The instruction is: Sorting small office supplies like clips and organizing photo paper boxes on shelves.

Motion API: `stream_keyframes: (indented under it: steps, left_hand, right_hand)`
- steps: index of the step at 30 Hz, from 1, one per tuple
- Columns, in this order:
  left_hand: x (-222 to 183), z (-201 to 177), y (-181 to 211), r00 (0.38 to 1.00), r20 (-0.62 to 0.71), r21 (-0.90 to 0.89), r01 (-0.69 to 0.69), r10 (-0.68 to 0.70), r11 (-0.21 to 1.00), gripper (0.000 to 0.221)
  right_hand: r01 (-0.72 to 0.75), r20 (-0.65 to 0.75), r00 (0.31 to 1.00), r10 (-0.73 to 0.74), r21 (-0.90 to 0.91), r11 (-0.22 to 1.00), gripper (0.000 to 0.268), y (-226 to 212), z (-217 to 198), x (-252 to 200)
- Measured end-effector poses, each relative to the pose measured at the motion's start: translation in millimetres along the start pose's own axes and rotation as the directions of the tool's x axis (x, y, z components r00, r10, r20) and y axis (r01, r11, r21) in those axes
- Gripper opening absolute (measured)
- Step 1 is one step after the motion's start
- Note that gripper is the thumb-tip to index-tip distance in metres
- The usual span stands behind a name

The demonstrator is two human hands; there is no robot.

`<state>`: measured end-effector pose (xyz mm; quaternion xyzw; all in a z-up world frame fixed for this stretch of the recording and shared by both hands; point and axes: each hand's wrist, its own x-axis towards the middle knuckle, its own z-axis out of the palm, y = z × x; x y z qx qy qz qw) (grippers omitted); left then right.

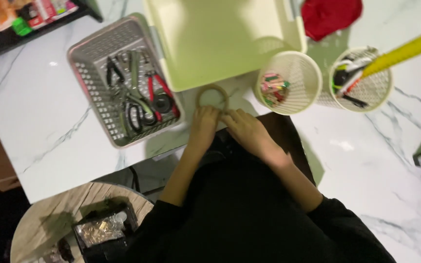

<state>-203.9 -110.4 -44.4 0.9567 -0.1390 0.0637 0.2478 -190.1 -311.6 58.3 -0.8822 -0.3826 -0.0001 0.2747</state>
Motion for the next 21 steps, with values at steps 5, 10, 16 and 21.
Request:
stream_keyframes:
  steps: [5,10,16,21]
  left_hand:
    - [-6.0,-65.9,7.8,1.000,-0.020,-0.036,0.013,-0.013,0.999,0.016]
    - [-21.4,-187.3,-2.3,0.996,-0.007,-0.255,0.080,-0.085,0.964,0.018]
    - [-46.8,-299.1,-70.2,0.999,-0.048,-0.430,-0.032,0.013,0.902,0.029]
    - [-60.5,-342.9,-147.3,0.983,-0.185,-0.215,-0.035,-0.006,0.976,0.028]
  right_hand:
    - [-0.023,-0.033,0.999,0.027,0.095,0.995,0.041,-21.3,-3.0,38.4]
    - [-0.051,-0.025,0.998,0.061,0.300,0.953,0.039,-86.7,-31.9,89.0]
    - [0.016,0.001,1.000,-0.016,0.205,0.979,0.039,-172.8,-36.1,176.7]
    - [0.177,-0.092,0.982,-0.168,0.108,0.978,0.032,-202.2,22.5,250.3]
